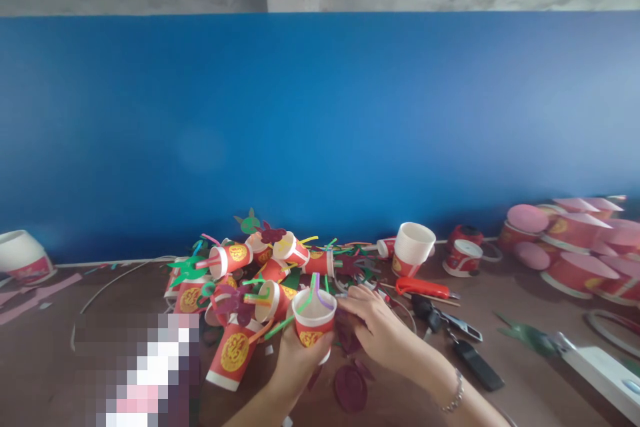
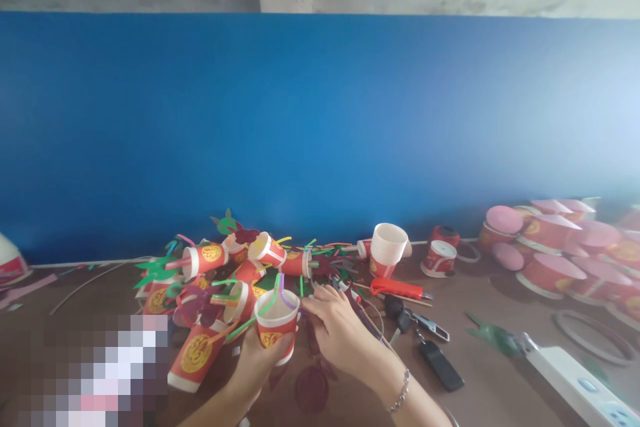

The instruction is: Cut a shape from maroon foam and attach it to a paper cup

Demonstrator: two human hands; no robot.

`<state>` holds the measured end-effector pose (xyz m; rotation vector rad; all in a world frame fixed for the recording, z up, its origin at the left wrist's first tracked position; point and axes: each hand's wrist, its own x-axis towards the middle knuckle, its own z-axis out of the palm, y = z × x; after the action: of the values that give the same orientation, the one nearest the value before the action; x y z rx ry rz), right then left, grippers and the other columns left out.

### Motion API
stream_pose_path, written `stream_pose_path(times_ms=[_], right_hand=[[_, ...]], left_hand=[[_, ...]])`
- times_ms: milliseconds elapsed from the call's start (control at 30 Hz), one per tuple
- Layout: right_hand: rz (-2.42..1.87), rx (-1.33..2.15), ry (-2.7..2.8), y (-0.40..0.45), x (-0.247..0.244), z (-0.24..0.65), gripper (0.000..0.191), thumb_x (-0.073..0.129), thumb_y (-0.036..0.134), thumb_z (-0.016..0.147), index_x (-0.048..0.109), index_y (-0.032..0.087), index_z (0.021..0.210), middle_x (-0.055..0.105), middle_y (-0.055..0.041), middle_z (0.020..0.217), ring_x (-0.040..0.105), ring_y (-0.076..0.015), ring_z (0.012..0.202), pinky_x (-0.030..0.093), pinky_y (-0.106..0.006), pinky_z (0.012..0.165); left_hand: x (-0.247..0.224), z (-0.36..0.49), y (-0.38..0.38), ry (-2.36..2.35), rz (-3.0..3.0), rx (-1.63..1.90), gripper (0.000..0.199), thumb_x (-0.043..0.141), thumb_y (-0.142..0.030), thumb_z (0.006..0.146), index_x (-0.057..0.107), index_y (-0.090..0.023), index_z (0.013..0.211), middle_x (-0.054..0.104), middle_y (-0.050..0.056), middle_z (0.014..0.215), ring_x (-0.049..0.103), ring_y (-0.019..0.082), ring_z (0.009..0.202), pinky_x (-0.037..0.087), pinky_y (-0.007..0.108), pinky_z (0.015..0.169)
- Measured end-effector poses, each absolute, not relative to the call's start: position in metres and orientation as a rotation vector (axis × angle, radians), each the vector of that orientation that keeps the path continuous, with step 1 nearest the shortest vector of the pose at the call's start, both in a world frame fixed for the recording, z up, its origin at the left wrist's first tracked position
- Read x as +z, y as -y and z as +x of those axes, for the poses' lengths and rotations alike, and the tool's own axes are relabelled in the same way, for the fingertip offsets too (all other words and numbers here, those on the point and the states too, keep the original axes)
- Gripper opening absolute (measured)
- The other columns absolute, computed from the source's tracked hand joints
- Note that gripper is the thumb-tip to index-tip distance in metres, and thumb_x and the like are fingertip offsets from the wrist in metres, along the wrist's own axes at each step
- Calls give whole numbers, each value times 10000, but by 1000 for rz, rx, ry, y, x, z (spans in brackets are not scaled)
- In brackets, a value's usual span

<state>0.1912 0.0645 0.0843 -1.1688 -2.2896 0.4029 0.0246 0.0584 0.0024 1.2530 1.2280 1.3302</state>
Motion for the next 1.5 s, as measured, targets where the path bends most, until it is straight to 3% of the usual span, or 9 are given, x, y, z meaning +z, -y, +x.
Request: stream_pose_path(times_ms=[167, 400, 533, 633, 800, 933, 1167, 1333, 1500], right_hand=[[-1149, 368, 2353, -65, 86, 202, 479, 395, -22, 727, 639, 260, 1028, 631, -30, 863, 556, -193, 851, 450, -315, 774], [-1293, 364, 2319, -72, 87, 207, 309, 430, 25, 781, 660, 222, 846, 622, -37, 833, 560, -204, 846, 430, -357, 791], [-1272, 476, 2255, -70, 90, 205, 277, 457, 91, 819, 637, 213, 991, 626, -65, 949, 554, -218, 938, 424, -374, 852], [-1212, 569, 2084, -69, 89, 199, 235, 482, 209, 863, 605, 197, 1063, 593, -96, 1076, 533, -225, 1027, 417, -369, 902], [-1165, 784, 1905, -70, 83, 190, 130, 574, 273, 816, 657, 182, 775, 568, -70, 1080, 560, -213, 981, 448, -314, 850], [-1124, 914, 1841, -68, 83, 185, 183, 599, 291, 798, 657, 172, 672, 578, -58, 1057, 571, -207, 958, 448, -300, 827], [-1151, 1033, 1788, -62, 88, 179, 157, 604, 270, 787, 647, 166, 677, 586, -49, 1004, 575, -166, 827, 461, -267, 734], [-1125, 1015, 1813, -62, 89, 182, 177, 571, 275, 821, 634, 165, 696, 574, -46, 1015, 573, -148, 809, 464, -233, 688], [-1135, 1028, 1805, -59, 93, 181, 197, 556, 285, 835, 622, 162, 696, 568, -55, 1018, 581, -156, 816, 480, -236, 670]], left_hand=[[-1, 24, -58, -1113, 1178, 1299, 378, 733, -355, 613, 663, -122, 902, 712, 115, 837, 642, 234, 744, 519, 335, 707], [4, 22, -57, -1011, 1125, 1273, 398, 752, -396, 615, 675, -116, 888, 708, 117, 844, 635, 228, 756, 509, 324, 707], [10, 22, -57, -972, 1142, 1218, 412, 773, -423, 584, 678, -104, 826, 703, 100, 772, 623, 217, 715, 499, 308, 679], [14, 23, -55, -897, 1187, 1171, 452, 788, -410, 579, 676, -104, 892, 707, 107, 844, 628, 237, 790, 499, 323, 736], [9, 27, -51, -597, 1176, 1070, 597, 788, -357, 622, 591, -143, 1144, 660, 144, 1104, 613, 285, 984, 478, 385, 856], [3, 28, -51, -528, 1158, 1064, 591, 807, -340, 605, 590, -156, 1123, 598, 168, 1211, 580, 318, 1061, 456, 439, 894], [3, 28, -47, -510, 1192, 988, 591, 807, -376, 599, 600, -134, 1097, 623, 175, 1157, 592, 328, 1043, 462, 439, 889], [1, 29, -45, -548, 1225, 1038, 517, 772, -386, 647, 606, -128, 1064, 694, 150, 981, 635, 304, 949, 499, 413, 832], [9, 30, -43, -587, 1285, 1121, 502, 773, -394, 635, 604, -138, 1032, 654, 157, 1089, 605, 307, 1008, 487, 414, 864]])
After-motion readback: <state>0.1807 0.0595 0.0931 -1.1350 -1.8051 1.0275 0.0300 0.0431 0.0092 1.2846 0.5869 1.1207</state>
